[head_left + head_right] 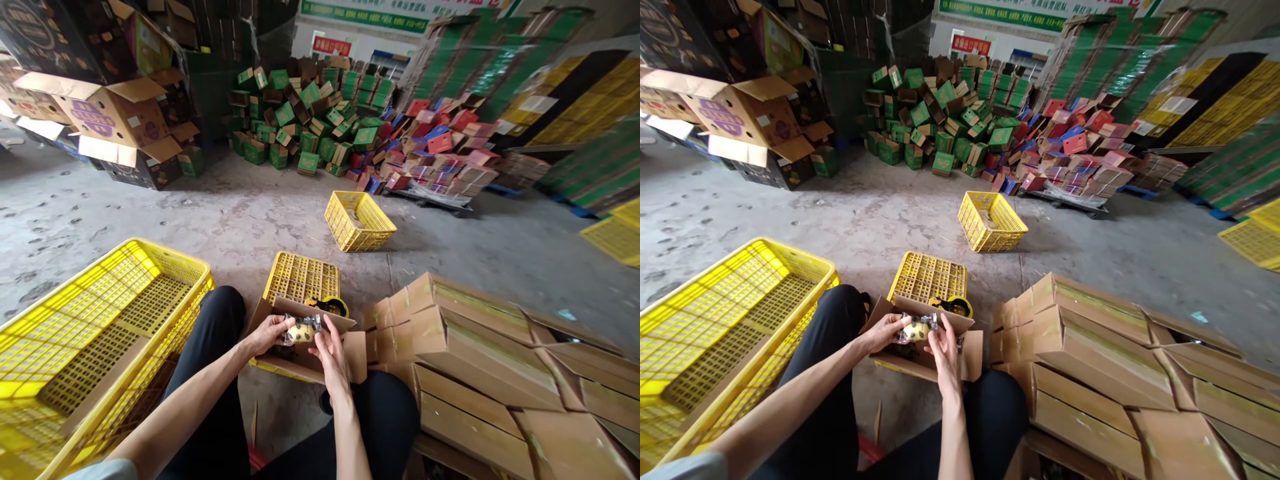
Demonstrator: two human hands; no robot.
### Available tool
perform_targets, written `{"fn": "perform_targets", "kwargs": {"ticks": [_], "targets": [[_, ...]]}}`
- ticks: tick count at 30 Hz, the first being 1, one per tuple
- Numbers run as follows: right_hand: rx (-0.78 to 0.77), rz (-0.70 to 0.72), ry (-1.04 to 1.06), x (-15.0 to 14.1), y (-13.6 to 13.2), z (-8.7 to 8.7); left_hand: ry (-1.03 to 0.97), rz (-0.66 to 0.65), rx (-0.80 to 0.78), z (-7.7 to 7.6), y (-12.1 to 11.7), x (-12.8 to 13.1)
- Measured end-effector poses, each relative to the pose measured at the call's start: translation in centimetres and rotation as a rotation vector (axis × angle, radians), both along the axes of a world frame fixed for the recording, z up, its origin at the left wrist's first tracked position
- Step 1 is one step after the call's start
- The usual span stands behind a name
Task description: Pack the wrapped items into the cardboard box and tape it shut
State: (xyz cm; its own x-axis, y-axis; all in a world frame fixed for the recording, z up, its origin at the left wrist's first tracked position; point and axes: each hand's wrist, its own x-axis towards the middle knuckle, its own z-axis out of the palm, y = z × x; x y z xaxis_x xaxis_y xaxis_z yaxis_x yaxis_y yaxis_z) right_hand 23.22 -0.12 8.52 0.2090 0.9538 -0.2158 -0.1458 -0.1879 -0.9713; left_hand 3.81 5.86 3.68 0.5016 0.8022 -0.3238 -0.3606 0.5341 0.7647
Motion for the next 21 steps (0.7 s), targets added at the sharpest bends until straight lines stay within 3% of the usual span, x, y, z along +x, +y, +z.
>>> {"fn": "perform_targets", "kwargs": {"ticks": [7, 13, 21], "targets": [[-0.004, 0.219, 0.038, 0.4, -0.3, 0.7, 0.059, -0.012, -0.033, -0.4, 0.0, -0.2], [-0.027, 0.047, 0.051, 0.3, 0.0, 0.1, -0.048, 0.002, -0.088, 0.6, -0.2, -0.3], [-0.035, -0.094, 0.036, 0.5, 0.4, -1.1, -0.056, -0.024, 0.023, 0.9, -0.4, -0.1]]}}
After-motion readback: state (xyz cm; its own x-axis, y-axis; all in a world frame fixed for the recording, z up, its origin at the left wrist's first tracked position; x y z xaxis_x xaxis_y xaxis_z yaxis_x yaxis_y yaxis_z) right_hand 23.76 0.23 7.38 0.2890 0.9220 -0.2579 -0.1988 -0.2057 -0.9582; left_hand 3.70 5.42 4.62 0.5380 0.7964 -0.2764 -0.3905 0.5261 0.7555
